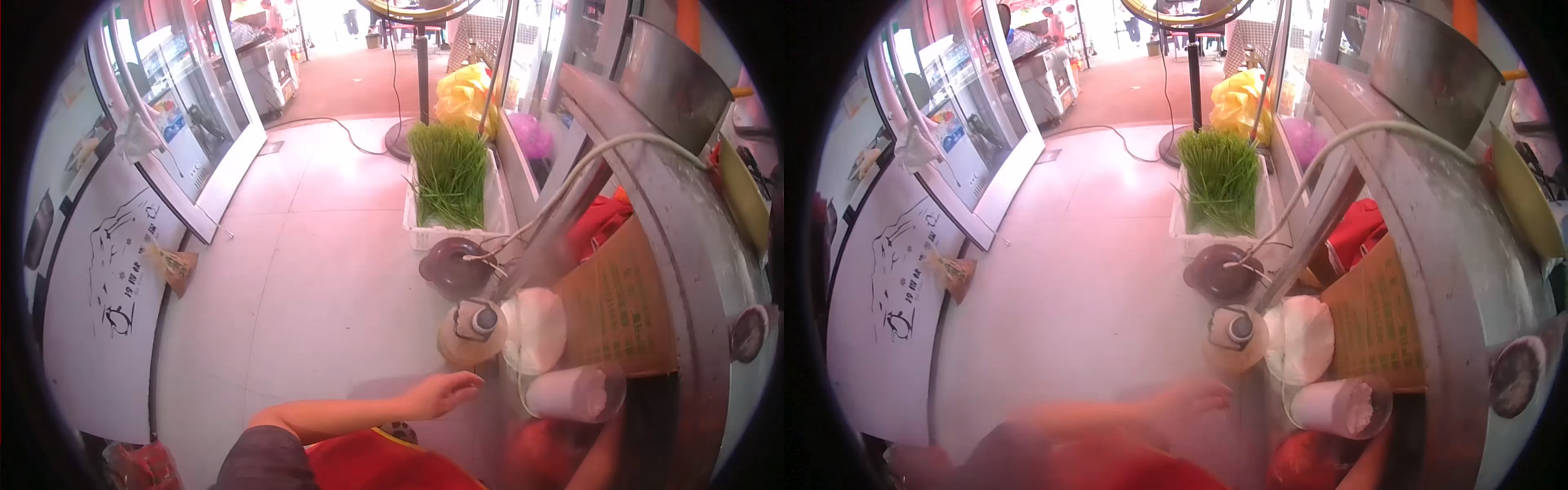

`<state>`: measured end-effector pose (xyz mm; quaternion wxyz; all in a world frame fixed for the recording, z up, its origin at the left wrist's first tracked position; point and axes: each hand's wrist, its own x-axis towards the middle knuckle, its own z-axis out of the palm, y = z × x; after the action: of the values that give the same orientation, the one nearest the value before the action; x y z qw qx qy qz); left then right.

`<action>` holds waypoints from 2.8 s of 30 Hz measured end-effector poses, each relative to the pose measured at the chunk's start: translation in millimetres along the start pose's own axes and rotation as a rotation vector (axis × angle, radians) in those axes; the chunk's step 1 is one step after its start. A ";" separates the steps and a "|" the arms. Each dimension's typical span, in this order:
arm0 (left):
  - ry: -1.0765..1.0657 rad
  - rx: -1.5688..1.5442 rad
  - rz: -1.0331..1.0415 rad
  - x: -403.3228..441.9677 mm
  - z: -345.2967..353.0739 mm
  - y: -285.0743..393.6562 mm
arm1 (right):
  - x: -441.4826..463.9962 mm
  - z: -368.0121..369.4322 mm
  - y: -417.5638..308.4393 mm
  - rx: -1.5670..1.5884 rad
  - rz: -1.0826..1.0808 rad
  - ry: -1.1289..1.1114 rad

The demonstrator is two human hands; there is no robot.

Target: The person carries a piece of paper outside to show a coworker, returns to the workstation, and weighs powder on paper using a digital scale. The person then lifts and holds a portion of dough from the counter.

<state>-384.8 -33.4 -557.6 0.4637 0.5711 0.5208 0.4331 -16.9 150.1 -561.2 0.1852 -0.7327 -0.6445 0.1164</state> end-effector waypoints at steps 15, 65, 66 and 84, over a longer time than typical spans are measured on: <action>-0.486 -0.192 0.036 0.0 13.4 201.9 | -169.1 -59.4 -117.0 0.435 0.128 0.447; -0.339 0.108 -0.258 173.7 248.8 481.0 | -79.8 -469.3 22.6 1.197 0.831 0.187; -0.355 0.126 -0.253 176.6 252.2 481.9 | -74.6 -470.9 21.7 1.190 0.846 0.178; -0.298 -0.037 -0.336 162.7 267.6 466.2 | -89.0 -464.4 33.5 1.268 0.936 0.001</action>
<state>-19.7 94.9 -150.5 0.6116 0.5252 0.5264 0.2703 190.7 2.5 -161.5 0.4998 -0.6825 -0.0794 0.5273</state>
